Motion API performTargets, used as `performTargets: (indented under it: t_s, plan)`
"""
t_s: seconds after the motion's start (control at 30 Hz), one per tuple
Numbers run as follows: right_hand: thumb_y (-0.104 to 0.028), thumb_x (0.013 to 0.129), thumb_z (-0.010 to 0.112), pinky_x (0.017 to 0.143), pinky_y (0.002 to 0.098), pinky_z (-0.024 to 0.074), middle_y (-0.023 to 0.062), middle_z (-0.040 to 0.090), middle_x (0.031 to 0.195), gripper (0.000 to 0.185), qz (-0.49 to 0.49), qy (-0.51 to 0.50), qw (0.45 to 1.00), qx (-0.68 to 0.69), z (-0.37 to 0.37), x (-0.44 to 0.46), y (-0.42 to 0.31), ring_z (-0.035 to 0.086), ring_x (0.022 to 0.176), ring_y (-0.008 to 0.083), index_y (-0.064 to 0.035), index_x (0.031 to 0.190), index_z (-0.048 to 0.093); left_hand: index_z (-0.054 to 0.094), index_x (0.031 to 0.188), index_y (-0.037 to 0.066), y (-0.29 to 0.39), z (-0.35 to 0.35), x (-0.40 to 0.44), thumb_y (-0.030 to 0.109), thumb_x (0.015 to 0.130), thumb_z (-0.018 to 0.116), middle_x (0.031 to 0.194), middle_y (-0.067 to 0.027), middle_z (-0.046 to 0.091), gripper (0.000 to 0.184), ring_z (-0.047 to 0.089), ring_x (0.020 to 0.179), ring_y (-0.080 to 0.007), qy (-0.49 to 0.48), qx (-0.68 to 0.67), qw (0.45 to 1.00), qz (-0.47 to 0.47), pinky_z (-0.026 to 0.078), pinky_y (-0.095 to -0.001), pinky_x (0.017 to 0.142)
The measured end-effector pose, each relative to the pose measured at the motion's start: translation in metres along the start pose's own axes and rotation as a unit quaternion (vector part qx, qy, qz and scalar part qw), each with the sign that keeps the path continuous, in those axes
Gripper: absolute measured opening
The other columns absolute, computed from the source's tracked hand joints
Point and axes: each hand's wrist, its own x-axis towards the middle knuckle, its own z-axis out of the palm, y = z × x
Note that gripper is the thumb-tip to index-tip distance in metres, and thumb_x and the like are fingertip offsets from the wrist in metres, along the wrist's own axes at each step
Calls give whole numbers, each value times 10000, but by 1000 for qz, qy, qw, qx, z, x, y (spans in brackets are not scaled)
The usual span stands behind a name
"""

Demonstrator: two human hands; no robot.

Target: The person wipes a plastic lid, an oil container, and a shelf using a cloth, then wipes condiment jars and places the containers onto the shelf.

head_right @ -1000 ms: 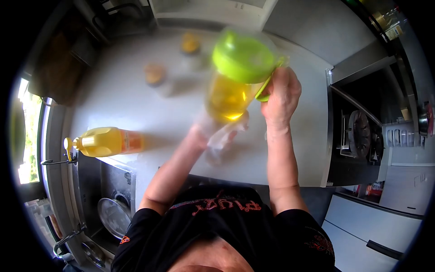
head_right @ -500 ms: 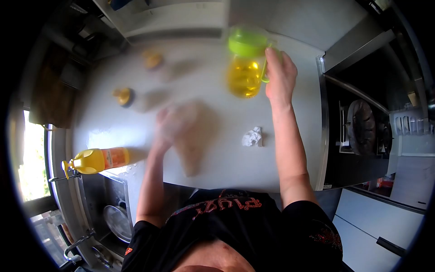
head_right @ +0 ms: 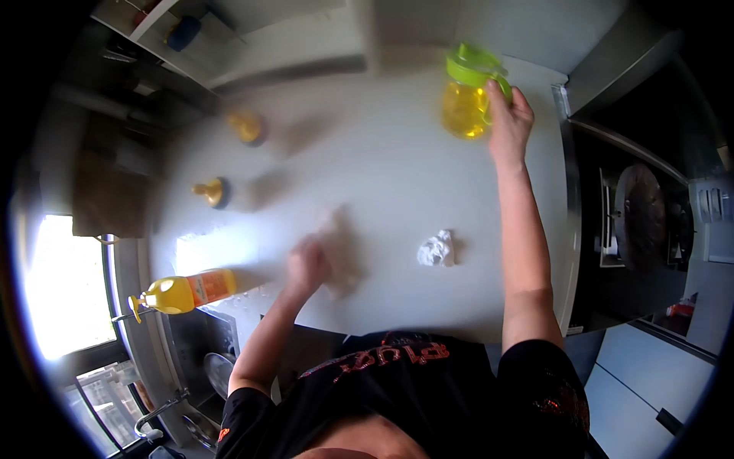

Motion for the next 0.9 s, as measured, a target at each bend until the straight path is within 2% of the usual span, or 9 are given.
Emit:
performTargets:
  t_s: [0.1, 0.3, 0.37, 0.4, 0.43, 0.53, 0.6, 0.67, 0.9]
  plan:
    - [-156, 836, 612, 523, 210, 209, -71, 323, 575, 282, 7, 15, 1000, -23, -11, -3, 9, 276, 556, 36, -111, 613, 445, 589, 795, 18, 20, -27, 58, 39, 695, 560, 731, -134, 590, 106, 580, 648, -320, -41, -62, 996, -46, 475, -352, 579]
    - [-131, 836, 609, 512, 198, 208, -86, 360, 599, 254, -11, 19, 1000, -20, -28, -13, 29, 286, 561, 15, -100, 632, 460, 611, 896, -42, 30, -80, 184, 63, 766, 548, 738, -121, 643, 179, 604, 706, -127, 67, -326, 942, -50, 490, -274, 645]
    - [-121, 833, 610, 504, 197, 205, -92, 366, 602, 257, -17, 21, 999, -19, -29, -18, 32, 284, 560, 8, -97, 630, 455, 613, 872, -12, 44, -105, 230, 88, 734, 568, 735, -143, 642, 177, 634, 672, -181, 155, -120, 980, 28, 485, -292, 626]
    - [-124, 836, 607, 504, 198, 204, -89, 361, 599, 265, -16, 24, 999, -24, -29, -20, 33, 283, 560, 9, -97, 627, 447, 618, 860, 11, 46, -110, 253, 115, 726, 569, 756, -168, 629, 176, 632, 697, -284, 183, -58, 981, 33, 487, -329, 649]
    - [-126, 839, 603, 505, 200, 203, -86, 356, 597, 272, -14, 28, 999, -29, -28, -22, 33, 281, 560, 11, -97, 624, 439, 625, 844, 31, 42, -108, 277, 137, 721, 562, 754, -174, 620, 174, 604, 726, -333, 197, -97, 974, 48, 483, -353, 665]
    - [-136, 845, 595, 513, 201, 215, -77, 362, 600, 260, -12, 39, 998, -47, -27, -28, 33, 293, 568, 17, -89, 637, 447, 629, 773, 66, 48, -100, 346, 146, 698, 552, 796, -126, 601, 134, 571, 731, -343, 217, 52, 970, 97, 462, -399, 669]
    - [-142, 845, 595, 523, 199, 224, -73, 368, 608, 243, -3, 57, 997, -58, -26, -33, 30, 301, 577, 22, -84, 653, 459, 643, 800, 113, 49, -79, 387, 157, 695, 577, 882, -105, 599, 132, 571, 843, -299, 106, 134, 982, 80, 472, -355, 725]
    - [-152, 848, 592, 535, 196, 234, -68, 376, 616, 228, 1, 54, 996, -65, -22, -35, 30, 311, 587, 27, -79, 669, 471, 636, 903, 175, 61, -67, 401, 212, 749, 542, 1025, -43, 579, 184, 521, 1006, -260, -87, 270, 955, 88, 432, -422, 837]
    - [-166, 885, 533, 627, 213, 305, -39, 441, 679, 137, 10, -1, 997, -81, -42, -45, 32, 381, 654, 48, -50, 814, 542, 639, 872, 203, 37, -57, 402, 249, 726, 551, 956, -26, 609, 176, 568, 923, -227, -95, 323, 929, 151, 409, -384, 865]
